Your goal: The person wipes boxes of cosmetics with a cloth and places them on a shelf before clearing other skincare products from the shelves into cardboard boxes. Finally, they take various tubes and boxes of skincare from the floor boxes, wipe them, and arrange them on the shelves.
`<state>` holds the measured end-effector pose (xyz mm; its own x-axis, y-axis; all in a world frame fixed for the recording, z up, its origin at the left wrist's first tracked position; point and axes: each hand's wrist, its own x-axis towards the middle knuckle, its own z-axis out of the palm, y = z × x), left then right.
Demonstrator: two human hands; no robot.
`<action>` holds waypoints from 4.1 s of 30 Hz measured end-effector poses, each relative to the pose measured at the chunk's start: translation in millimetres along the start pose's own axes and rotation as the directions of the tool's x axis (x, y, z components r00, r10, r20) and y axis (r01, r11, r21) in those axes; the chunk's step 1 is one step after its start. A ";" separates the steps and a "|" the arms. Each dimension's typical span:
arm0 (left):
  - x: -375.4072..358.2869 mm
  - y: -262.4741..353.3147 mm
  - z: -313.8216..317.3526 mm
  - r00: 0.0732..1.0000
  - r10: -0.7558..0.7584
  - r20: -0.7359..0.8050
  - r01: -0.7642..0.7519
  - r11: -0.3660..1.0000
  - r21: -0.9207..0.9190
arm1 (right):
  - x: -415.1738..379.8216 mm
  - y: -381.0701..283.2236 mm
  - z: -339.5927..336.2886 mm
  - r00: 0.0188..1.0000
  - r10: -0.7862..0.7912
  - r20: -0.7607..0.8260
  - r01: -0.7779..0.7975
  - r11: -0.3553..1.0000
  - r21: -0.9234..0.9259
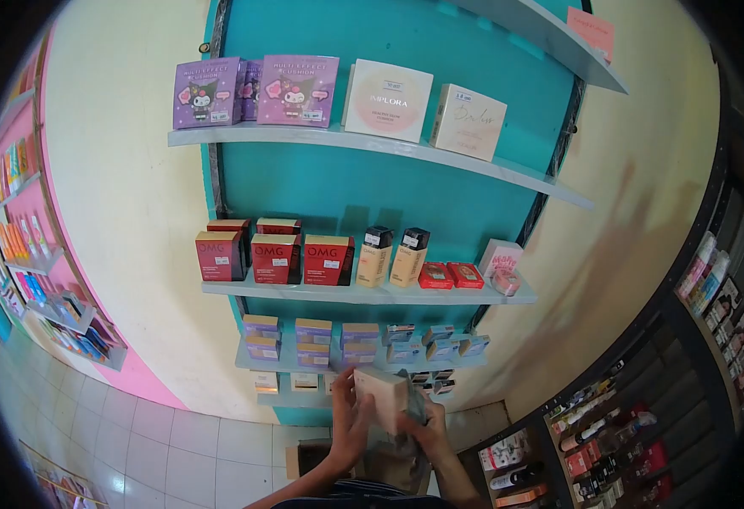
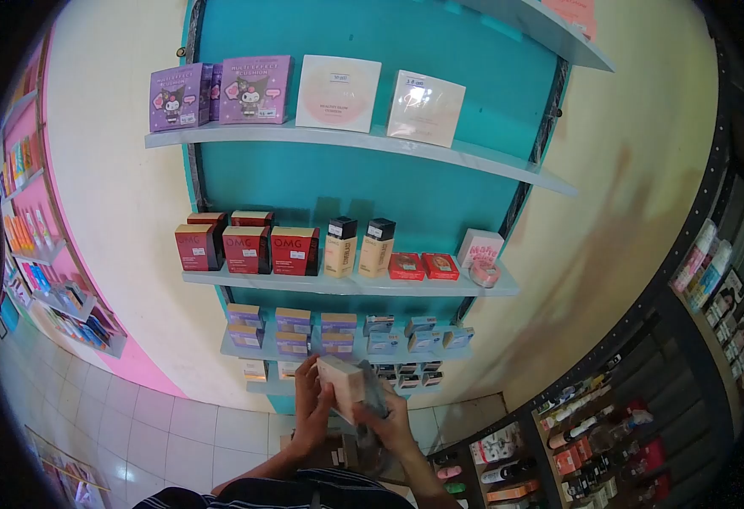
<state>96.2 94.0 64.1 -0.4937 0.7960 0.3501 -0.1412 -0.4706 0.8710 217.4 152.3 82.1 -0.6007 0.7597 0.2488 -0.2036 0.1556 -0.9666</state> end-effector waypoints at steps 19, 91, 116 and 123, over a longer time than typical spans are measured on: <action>-4.1 16.5 2.3 0.971 -0.239 0.015 0.237 0.954 -0.185 | 2.2 29.9 19.7 0.985 -0.162 0.064 0.171 0.965 -0.196; -24.3 14.3 -17.1 0.931 -0.354 0.093 0.366 0.903 -0.224 | 198.4 -281.4 -180.1 0.695 -0.691 -0.197 0.473 0.647 -0.598; -33.0 17.4 -35.1 0.930 -0.364 -0.050 0.333 0.894 -0.301 | 289.4 -271.1 -123.0 0.974 -0.185 0.127 0.225 0.814 -0.535; -38.5 21.4 -43.7 0.939 -0.335 -0.075 0.298 0.904 -0.306 | 316.0 -263.5 -91.6 0.961 -0.156 0.227 0.247 0.852 -0.462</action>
<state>74.7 36.6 54.2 -0.4812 0.8766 0.0115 -0.5368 -0.3050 0.7866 152.0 409.2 409.8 -0.7214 0.5627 0.4037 0.0355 0.6122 -0.7899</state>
